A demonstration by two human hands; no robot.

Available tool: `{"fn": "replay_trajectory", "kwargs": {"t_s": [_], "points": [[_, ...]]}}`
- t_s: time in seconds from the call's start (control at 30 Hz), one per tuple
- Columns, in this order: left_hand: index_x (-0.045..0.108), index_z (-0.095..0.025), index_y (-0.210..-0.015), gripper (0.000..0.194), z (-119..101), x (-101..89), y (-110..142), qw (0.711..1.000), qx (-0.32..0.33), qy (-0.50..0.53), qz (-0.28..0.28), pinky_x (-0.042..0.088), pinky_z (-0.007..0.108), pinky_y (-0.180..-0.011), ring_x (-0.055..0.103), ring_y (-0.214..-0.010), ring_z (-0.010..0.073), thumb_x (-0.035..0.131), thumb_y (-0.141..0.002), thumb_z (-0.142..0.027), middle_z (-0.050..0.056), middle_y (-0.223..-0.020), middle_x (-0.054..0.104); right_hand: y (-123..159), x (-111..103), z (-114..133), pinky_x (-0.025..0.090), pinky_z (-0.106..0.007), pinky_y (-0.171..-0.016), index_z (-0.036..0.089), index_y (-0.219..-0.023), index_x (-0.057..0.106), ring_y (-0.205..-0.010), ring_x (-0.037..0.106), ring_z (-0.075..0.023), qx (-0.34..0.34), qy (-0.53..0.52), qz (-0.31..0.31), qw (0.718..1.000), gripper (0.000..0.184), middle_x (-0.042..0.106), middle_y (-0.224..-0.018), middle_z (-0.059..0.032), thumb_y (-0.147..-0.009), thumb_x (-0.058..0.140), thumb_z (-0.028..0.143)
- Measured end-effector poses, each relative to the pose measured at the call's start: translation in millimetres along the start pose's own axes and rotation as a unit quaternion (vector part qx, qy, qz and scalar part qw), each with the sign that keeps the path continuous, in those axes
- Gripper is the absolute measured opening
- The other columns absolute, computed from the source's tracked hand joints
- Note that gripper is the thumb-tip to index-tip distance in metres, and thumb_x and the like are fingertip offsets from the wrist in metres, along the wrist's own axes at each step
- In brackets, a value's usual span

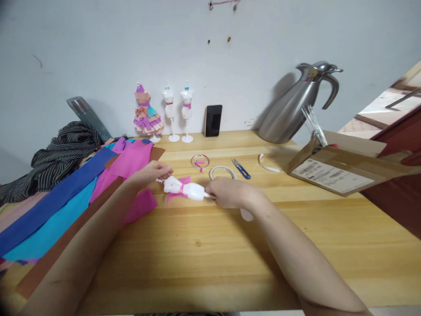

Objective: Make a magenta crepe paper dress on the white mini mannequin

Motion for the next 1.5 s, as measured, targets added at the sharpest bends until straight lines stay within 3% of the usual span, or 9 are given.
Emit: {"fn": "replay_trajectory", "kwargs": {"t_s": [0.07, 0.17, 0.23, 0.43, 0.63, 0.77, 1.07, 1.33, 1.5], "points": [[0.067, -0.013, -0.085, 0.049, 10.8, -0.8, -2.4, 0.992, -0.047, 0.117, -0.006, 0.048, 0.028, -0.064, 0.063, -0.069, 0.0186, 0.055, -0.080, -0.060, 0.009, -0.077, 0.070, 6.1, -7.4, -1.6, 0.031, -0.026, -0.057, 0.017, -0.072, 0.063, -0.065, 0.054, -0.0159, -0.009, -0.019, -0.015, 1.000, 0.017, 0.063, -0.073, -0.0040, -0.075, 0.051, 0.005], [0.066, -0.012, -0.089, 0.069, 14.7, 10.7, -1.5, 0.971, -0.108, 0.193, 0.088, 0.053, 0.034, -0.062, 0.066, -0.065, 0.0225, 0.040, -0.079, -0.075, 0.013, -0.073, 0.070, 12.5, -16.0, -2.6, 0.033, -0.025, -0.059, 0.018, -0.072, 0.061, -0.065, 0.053, -0.0146, -0.027, -0.043, -0.043, 0.998, 0.016, 0.062, -0.073, -0.0029, -0.079, 0.051, 0.007], [0.066, -0.012, -0.087, 0.068, 11.9, 19.3, 1.3, 0.957, -0.139, 0.210, 0.142, 0.053, 0.036, -0.061, 0.065, -0.059, 0.0223, 0.042, -0.079, -0.075, 0.012, -0.067, 0.068, 14.6, -19.3, -4.1, 0.032, -0.025, -0.058, 0.018, -0.070, 0.058, -0.064, 0.051, -0.0140, -0.025, -0.049, -0.060, 0.997, 0.016, 0.060, -0.071, -0.0021, -0.079, 0.051, 0.007], [0.065, -0.015, -0.080, 0.025, 5.0, 12.8, 1.4, 0.975, -0.109, 0.191, 0.046, 0.051, 0.032, -0.063, 0.066, -0.060, 0.0186, 0.066, -0.079, -0.040, 0.009, -0.071, 0.070, 15.3, -20.1, -4.7, 0.029, -0.025, -0.056, 0.018, -0.066, 0.053, -0.059, 0.047, -0.0124, -0.001, -0.038, -0.060, 0.997, 0.017, 0.057, -0.067, -0.0010, -0.080, 0.051, 0.008], [0.069, -0.011, -0.088, 0.041, 18.8, 22.9, -1.2, 0.941, -0.127, 0.286, 0.131, 0.049, 0.030, -0.058, 0.063, -0.058, 0.0165, 0.048, -0.092, -0.046, 0.011, -0.072, 0.070, 5.1, -10.8, 1.4, 0.026, -0.026, -0.056, 0.017, -0.069, 0.059, -0.062, 0.050, -0.0140, 0.006, -0.004, -0.054, 0.999, 0.016, 0.059, -0.070, -0.0037, -0.081, 0.051, 0.010], [0.070, -0.013, -0.091, 0.046, 25.8, 22.0, -4.4, 0.928, -0.137, 0.328, 0.112, 0.048, 0.026, -0.054, 0.061, -0.057, 0.0147, 0.051, -0.089, -0.054, 0.009, -0.072, 0.069, -2.7, -3.4, 5.1, 0.025, -0.027, -0.055, 0.017, -0.072, 0.062, -0.066, 0.053, -0.0168, 0.000, 0.017, -0.039, 0.999, 0.016, 0.060, -0.070, -0.0050, -0.079, 0.051, 0.008], [0.070, -0.015, -0.094, 0.053, 28.0, 12.9, -5.5, 0.949, -0.127, 0.268, 0.107, 0.049, 0.027, -0.059, 0.065, -0.068, 0.0179, 0.052, -0.084, -0.064, 0.011, -0.085, 0.072, -10.3, 5.6, 6.8, 0.026, -0.027, -0.055, 0.017, -0.074, 0.065, -0.070, 0.060, -0.0191, 0.005, 0.034, -0.008, 0.999, 0.022, 0.066, -0.075, -0.0076, -0.078, 0.048, 0.003], [0.071, -0.012, -0.098, 0.055, 24.9, 16.8, -7.8, 0.964, -0.075, 0.228, 0.113, 0.048, 0.028, -0.065, 0.065, -0.073, 0.0170, 0.060, -0.079, -0.063, 0.015, -0.096, 0.072, -12.8, 13.5, 7.2, 0.026, -0.027, -0.055, 0.017, -0.071, 0.065, -0.069, 0.062, -0.0199, -0.004, 0.023, -0.001, 1.000, 0.023, 0.065, -0.071, -0.0064, -0.071, 0.051, 0.000], [0.073, -0.017, -0.096, 0.039, 14.5, 11.7, -9.9, 0.993, 0.008, 0.120, 0.017, 0.048, 0.031, -0.084, 0.064, -0.102, 0.0230, 0.068, -0.075, -0.050, 0.012, -0.112, 0.071, -15.5, 16.2, 9.2, 0.028, -0.026, -0.054, 0.018, -0.072, 0.066, -0.069, 0.063, -0.0200, 0.006, 0.024, 0.011, 1.000, 0.021, 0.065, -0.073, -0.0063, -0.071, 0.053, 0.001]]}}
Point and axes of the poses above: each hand's wrist, its own y-axis away from the middle knuckle, its own x-axis out of the palm, z = x × y, the point moved 5 cm from there along -y, towards the middle knuckle
